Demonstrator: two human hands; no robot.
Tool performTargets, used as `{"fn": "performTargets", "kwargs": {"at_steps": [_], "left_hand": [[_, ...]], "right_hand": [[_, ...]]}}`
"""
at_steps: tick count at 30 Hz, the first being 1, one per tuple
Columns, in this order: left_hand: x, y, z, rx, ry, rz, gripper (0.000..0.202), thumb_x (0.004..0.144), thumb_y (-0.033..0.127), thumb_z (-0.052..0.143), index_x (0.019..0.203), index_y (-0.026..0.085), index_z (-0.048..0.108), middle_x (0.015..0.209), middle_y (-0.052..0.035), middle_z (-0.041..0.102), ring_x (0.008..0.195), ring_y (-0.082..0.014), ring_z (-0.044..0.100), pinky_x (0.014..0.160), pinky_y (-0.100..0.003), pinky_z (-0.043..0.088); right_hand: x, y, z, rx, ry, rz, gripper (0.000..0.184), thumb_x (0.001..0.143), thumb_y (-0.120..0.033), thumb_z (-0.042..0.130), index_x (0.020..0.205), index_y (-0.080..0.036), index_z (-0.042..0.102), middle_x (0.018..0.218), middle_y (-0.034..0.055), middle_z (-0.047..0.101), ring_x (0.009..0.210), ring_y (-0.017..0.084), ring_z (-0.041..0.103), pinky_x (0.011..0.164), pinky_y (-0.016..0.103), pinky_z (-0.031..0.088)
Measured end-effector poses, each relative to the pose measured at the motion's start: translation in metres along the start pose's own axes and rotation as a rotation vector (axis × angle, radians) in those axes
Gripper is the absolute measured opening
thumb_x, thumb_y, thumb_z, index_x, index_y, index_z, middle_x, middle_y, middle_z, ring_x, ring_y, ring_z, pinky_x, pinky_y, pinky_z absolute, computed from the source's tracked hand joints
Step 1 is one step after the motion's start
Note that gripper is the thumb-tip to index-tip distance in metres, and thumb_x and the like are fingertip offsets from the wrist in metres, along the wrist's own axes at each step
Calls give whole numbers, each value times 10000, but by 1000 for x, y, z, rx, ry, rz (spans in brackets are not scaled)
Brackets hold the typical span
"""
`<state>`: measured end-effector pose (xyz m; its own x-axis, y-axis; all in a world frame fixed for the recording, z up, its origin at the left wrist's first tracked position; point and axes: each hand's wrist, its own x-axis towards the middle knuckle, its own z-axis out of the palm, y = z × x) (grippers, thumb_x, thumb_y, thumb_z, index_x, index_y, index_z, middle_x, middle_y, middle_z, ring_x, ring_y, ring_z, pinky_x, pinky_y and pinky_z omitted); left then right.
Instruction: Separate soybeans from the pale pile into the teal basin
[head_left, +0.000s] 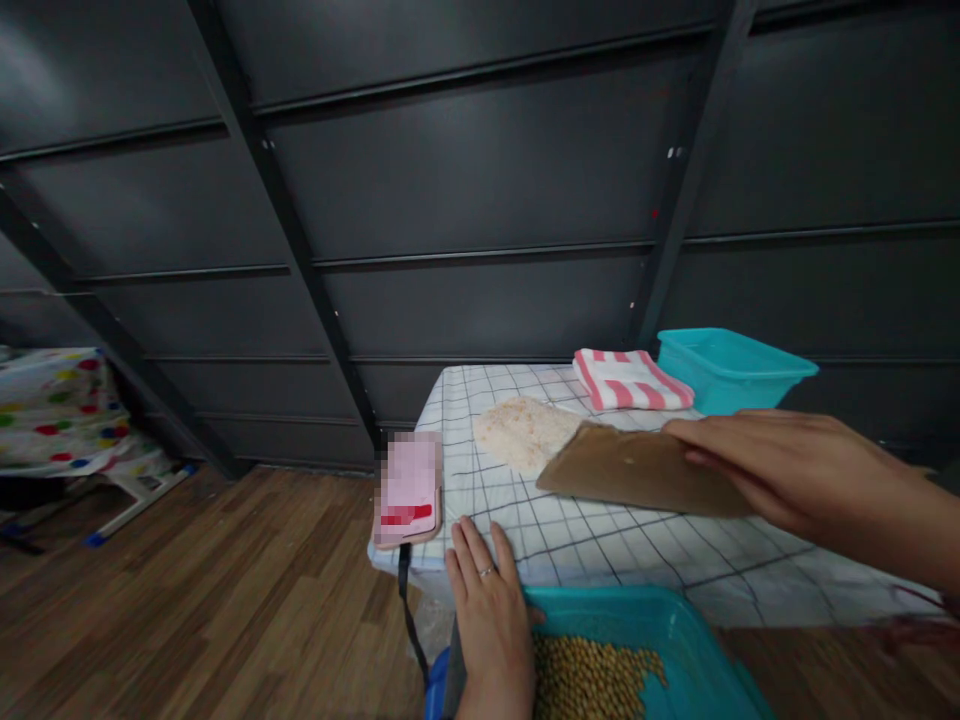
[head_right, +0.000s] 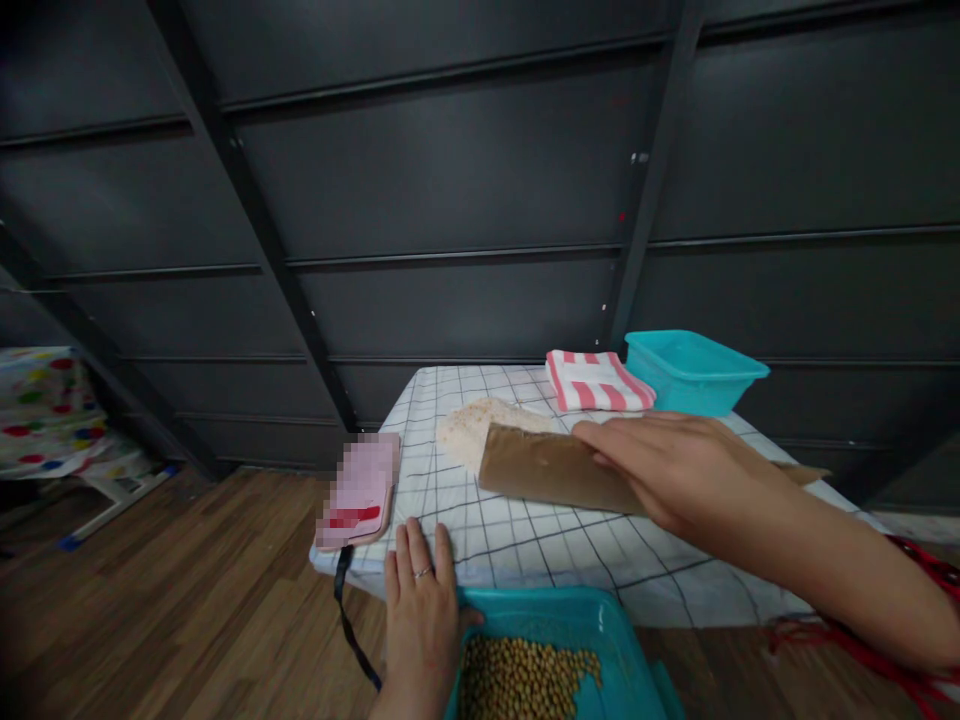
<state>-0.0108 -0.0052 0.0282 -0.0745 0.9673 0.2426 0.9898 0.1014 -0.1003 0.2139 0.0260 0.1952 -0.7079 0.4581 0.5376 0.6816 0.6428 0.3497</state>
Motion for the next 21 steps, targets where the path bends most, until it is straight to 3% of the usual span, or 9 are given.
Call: {"fn": "performTargets", "kwargs": {"at_steps": [4, 9, 17, 21], "left_hand": [[0, 0, -1, 5, 5, 6, 832, 522, 384, 739, 1243, 124, 415, 1324, -274, 346, 1241, -351, 315, 1001, -475, 331], [0, 0, -3, 30, 14, 0, 842, 510, 430, 737, 1238, 147, 422, 1324, -257, 359, 1234, -352, 325, 996, -456, 338], [0, 1, -1, 65, 31, -1, 841, 502, 417, 744, 1233, 142, 433, 1323, -258, 364, 1235, -350, 330, 994, -452, 342], [-1, 1, 2, 80, 35, -3, 836, 500, 418, 743, 1232, 151, 441, 1324, -243, 378, 1236, -349, 332, 990, -462, 346]], "right_hand": [[10, 6, 14, -166, -11, -63, 349, 719, -6, 329, 926, -122, 585, 780, 84, 674, 617, 181, 619, 528, 296, 466], [14, 4, 31, -254, -85, -60, 379, 687, 33, 344, 925, -128, 591, 766, 67, 670, 597, 166, 606, 519, 277, 437], [8, -1, 27, -186, -82, -75, 402, 691, 24, 345, 983, -139, 568, 797, 59, 670, 639, 159, 604, 566, 282, 440], [10, 0, 29, -261, -68, -47, 394, 714, 31, 336, 985, -132, 570, 808, 72, 669, 660, 165, 605, 580, 290, 440]]}}
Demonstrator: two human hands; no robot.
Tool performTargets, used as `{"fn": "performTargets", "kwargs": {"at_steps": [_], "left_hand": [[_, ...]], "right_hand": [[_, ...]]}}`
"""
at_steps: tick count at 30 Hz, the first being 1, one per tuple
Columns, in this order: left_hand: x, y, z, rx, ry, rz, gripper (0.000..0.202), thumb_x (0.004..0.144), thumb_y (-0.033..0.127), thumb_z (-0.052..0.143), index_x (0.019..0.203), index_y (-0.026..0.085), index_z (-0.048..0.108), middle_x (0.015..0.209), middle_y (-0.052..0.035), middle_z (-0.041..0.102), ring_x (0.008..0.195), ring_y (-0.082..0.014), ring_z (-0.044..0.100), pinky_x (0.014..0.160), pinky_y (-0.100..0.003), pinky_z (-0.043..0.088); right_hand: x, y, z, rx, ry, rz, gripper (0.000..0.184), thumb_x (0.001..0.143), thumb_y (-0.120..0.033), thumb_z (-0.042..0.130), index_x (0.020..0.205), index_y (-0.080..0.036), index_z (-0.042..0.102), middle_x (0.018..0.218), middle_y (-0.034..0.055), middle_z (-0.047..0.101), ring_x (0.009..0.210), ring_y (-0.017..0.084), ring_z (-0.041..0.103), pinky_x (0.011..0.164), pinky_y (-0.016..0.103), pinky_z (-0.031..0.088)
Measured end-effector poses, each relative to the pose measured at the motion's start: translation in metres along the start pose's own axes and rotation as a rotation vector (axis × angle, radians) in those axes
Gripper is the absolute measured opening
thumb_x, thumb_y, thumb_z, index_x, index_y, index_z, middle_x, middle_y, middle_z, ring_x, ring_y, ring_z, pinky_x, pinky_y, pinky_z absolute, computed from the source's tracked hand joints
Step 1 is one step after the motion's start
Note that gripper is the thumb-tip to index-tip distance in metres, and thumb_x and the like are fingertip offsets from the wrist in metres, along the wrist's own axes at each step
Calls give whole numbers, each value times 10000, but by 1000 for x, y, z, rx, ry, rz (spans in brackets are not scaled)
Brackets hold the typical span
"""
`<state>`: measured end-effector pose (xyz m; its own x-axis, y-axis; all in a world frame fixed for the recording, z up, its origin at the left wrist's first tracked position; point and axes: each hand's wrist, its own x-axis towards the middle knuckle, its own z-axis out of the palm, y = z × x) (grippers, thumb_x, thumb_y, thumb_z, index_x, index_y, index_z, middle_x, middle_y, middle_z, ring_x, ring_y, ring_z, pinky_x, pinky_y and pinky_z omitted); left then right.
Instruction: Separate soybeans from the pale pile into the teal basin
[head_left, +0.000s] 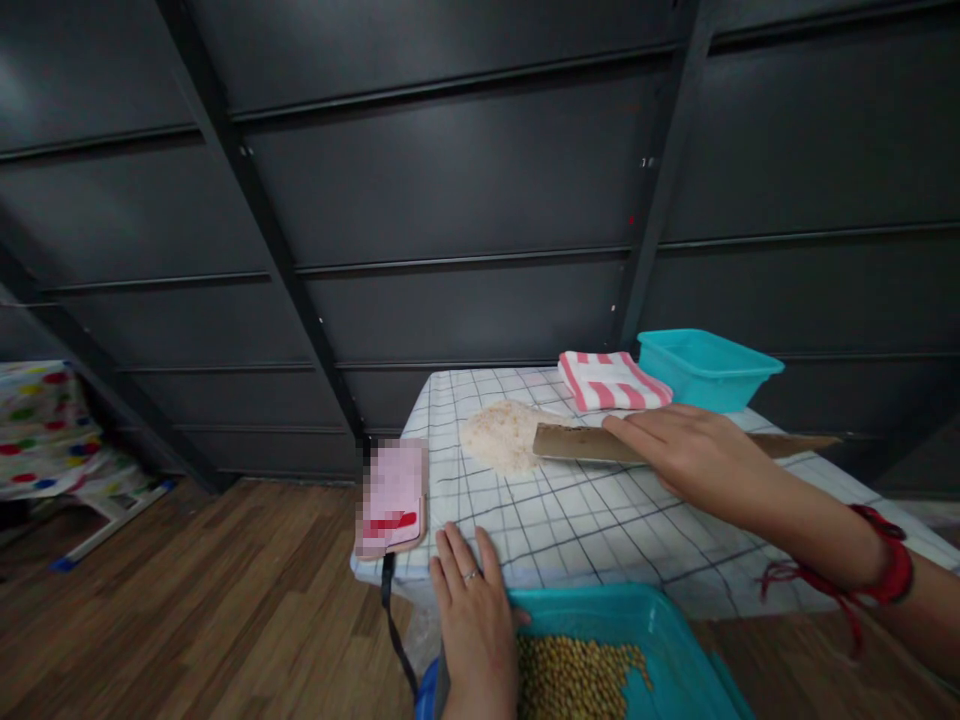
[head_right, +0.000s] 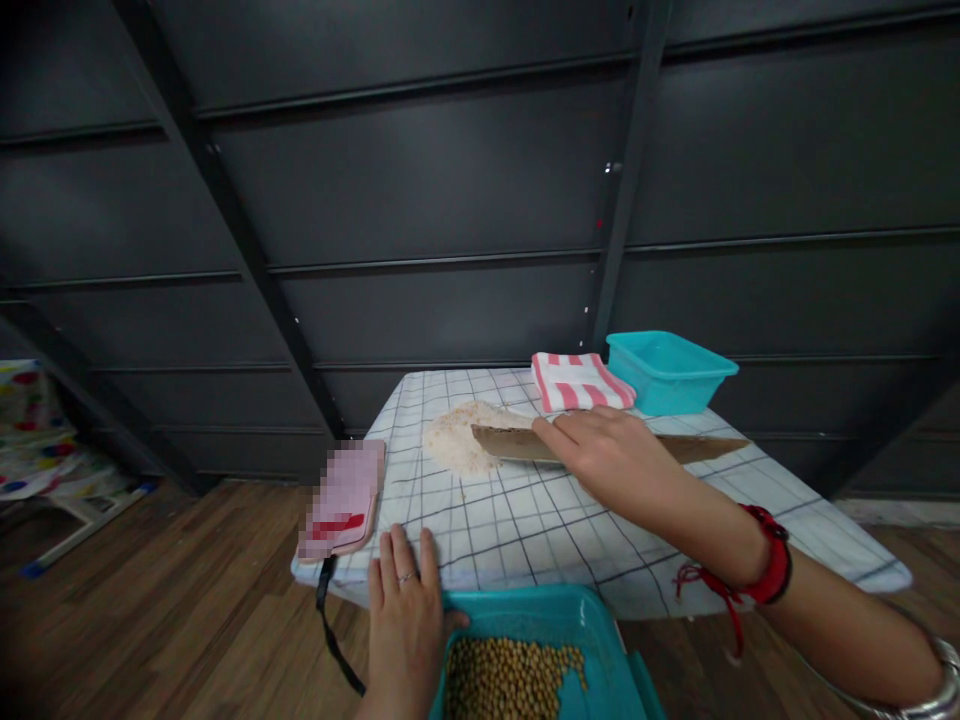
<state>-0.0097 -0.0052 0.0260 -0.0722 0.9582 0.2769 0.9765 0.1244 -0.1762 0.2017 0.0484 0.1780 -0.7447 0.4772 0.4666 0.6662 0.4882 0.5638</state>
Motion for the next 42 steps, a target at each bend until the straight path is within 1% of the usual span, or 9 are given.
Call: {"fn": "performTargets", "kwargs": {"at_steps": [5, 12, 16, 20, 23, 26, 32, 35, 42], "left_hand": [[0, -1, -2, -19, -5, 7, 820, 528, 420, 727, 1237, 132, 432, 1321, -256, 375, 1237, -351, 328, 993, -456, 342], [1, -1, -2, -42, -6, -1, 830, 508, 418, 740, 1233, 152, 435, 1319, -250, 384, 1235, -352, 332, 992, -462, 339], [0, -1, -1, -51, 16, -4, 868, 491, 413, 750, 1248, 158, 412, 1317, -256, 386, 1235, -357, 331, 991, -461, 340], [0, -1, -1, -47, 28, -1, 861, 495, 434, 740, 1251, 186, 413, 1308, -236, 417, 1223, -350, 357, 976, -462, 356], [0, -2, -2, -51, 33, 3, 848, 503, 457, 727, 1252, 207, 416, 1303, -218, 439, 1219, -349, 367, 969, -472, 360], [0, -1, -2, -65, 26, 2, 850, 505, 468, 723, 1253, 211, 413, 1306, -216, 438, 1224, -352, 359, 975, -481, 350], [2, -1, -1, -77, -11, -6, 861, 511, 459, 726, 1262, 201, 394, 1330, -232, 394, 1241, -354, 330, 995, -483, 326], [1, -1, -3, -73, -24, -7, 862, 513, 455, 727, 1261, 188, 391, 1333, -245, 373, 1242, -351, 325, 1000, -474, 325], [1, 0, -5, -65, -43, -7, 880, 533, 450, 719, 1267, 119, 364, 1334, -271, 331, 1246, -354, 307, 1013, -466, 317]], "right_hand": [[4, -3, 6, -9, -47, -12, 337, 729, 19, 363, 931, -131, 586, 777, 75, 668, 611, 166, 596, 552, 292, 438], [0, -5, -5, 52, -10, -40, 375, 705, 33, 347, 950, -131, 578, 786, 72, 667, 626, 160, 597, 566, 285, 437], [2, -3, 1, -2, 10, -25, 368, 712, 36, 342, 938, -128, 582, 772, 72, 665, 608, 164, 595, 546, 287, 426], [0, -5, 5, 9, -33, -36, 365, 711, 27, 357, 946, -137, 582, 762, 58, 664, 612, 158, 593, 561, 284, 425], [-3, -8, 0, 41, -8, -62, 380, 706, 22, 356, 972, -139, 575, 774, 57, 665, 618, 157, 589, 574, 286, 426], [-3, -11, -5, 62, 15, -72, 370, 714, 12, 349, 958, -146, 578, 775, 57, 665, 609, 153, 582, 572, 286, 425], [2, -16, -3, 101, 62, -82, 377, 712, 26, 335, 962, -126, 572, 772, 62, 667, 632, 159, 596, 563, 284, 434], [4, -20, -3, 120, 93, -93, 351, 729, 21, 335, 948, -115, 572, 766, 68, 665, 631, 166, 597, 561, 292, 441], [20, -36, -4, 225, 73, -132, 340, 757, 12, 340, 981, -124, 558, 790, 68, 657, 657, 163, 583, 604, 303, 440]]}}
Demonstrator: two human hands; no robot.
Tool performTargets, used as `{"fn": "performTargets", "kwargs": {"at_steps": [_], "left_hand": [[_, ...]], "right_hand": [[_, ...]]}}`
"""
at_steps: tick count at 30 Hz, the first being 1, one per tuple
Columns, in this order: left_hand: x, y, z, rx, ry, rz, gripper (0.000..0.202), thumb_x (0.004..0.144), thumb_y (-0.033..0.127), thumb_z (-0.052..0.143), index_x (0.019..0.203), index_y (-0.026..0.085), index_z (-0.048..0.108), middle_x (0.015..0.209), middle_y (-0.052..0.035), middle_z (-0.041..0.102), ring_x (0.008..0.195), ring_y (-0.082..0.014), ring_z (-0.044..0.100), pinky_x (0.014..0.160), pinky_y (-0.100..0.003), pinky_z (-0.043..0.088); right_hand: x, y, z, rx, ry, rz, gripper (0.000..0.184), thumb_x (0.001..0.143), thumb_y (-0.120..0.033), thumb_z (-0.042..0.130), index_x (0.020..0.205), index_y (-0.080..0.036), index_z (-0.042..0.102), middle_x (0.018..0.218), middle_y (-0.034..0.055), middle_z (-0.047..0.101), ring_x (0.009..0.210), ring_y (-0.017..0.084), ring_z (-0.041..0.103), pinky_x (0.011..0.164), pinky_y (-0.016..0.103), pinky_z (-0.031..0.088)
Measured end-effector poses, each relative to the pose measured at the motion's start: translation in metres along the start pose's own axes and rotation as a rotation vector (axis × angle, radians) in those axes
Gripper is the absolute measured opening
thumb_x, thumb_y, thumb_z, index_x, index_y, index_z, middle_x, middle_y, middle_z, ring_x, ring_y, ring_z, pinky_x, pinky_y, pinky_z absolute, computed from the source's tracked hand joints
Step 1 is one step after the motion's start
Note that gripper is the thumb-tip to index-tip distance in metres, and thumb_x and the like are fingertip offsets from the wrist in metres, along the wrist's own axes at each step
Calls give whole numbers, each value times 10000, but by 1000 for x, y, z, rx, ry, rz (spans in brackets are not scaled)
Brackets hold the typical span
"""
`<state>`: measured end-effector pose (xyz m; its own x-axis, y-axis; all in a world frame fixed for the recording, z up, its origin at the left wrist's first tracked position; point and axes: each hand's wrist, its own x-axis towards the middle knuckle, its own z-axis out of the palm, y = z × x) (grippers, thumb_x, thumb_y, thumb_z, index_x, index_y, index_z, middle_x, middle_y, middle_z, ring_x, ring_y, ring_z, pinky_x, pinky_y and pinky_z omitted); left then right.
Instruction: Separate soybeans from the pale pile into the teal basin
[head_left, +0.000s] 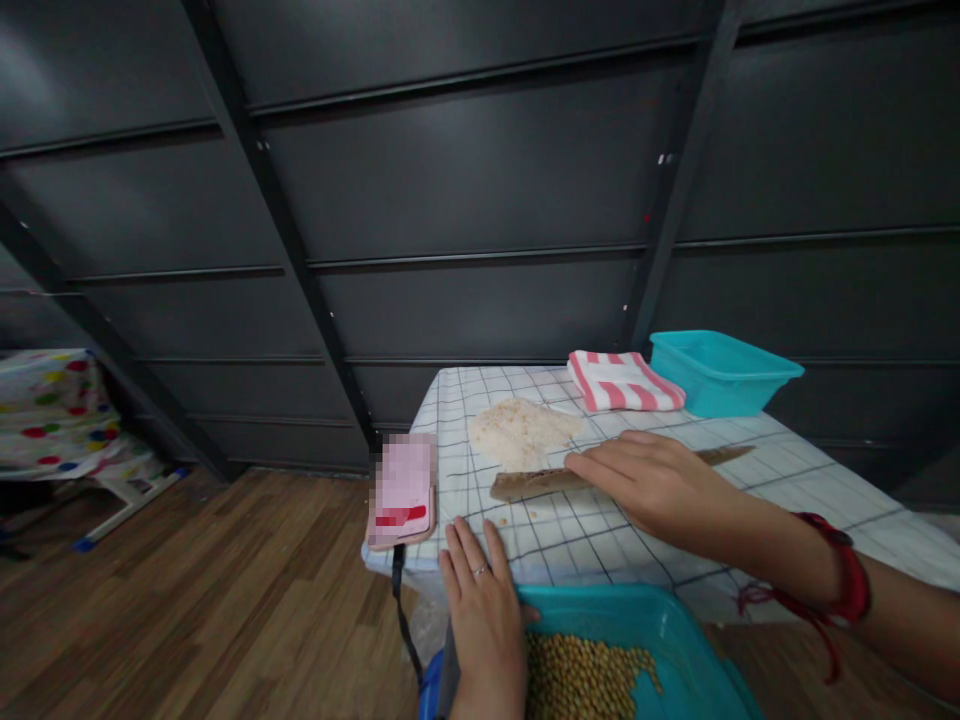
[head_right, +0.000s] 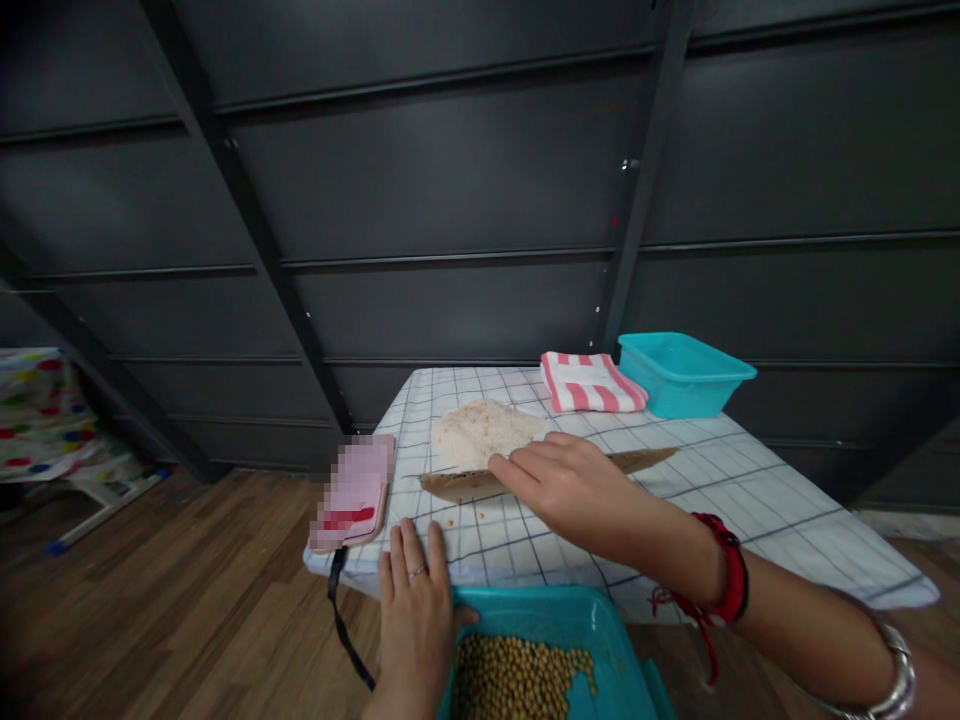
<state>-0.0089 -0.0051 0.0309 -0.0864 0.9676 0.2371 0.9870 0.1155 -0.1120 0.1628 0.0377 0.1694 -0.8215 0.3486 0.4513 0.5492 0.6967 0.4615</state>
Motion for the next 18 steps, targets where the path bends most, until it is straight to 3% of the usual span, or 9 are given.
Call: {"fn": "performTargets", "kwargs": {"at_steps": [8, 12, 18], "left_hand": [[-1, 0, 4, 30, -15, 5, 904, 530, 473, 710, 1270, 105, 345, 1343, -261, 307, 1249, -345, 296, 1014, -470, 317], [-1, 0, 6, 29, -2, 16, 889, 540, 461, 707, 1266, 93, 349, 1341, -267, 298, 1260, -338, 271, 1017, -467, 312], [0, 0, 4, 11, -17, 10, 862, 557, 450, 696, 1266, 96, 358, 1344, -263, 305, 1251, -355, 284, 1014, -480, 314]], "right_hand": [[0, 5, 1, 140, -4, -46, 344, 751, 29, 325, 948, -141, 551, 759, 42, 636, 676, 152, 576, 620, 290, 428], [-14, 14, -8, 221, -24, -48, 373, 749, 37, 299, 926, -170, 553, 772, 21, 637, 702, 138, 571, 642, 278, 428], [-30, 21, -31, 384, -132, 6, 343, 765, -1, 338, 863, -230, 573, 689, -31, 612, 616, 113, 547, 556, 246, 426]]}}
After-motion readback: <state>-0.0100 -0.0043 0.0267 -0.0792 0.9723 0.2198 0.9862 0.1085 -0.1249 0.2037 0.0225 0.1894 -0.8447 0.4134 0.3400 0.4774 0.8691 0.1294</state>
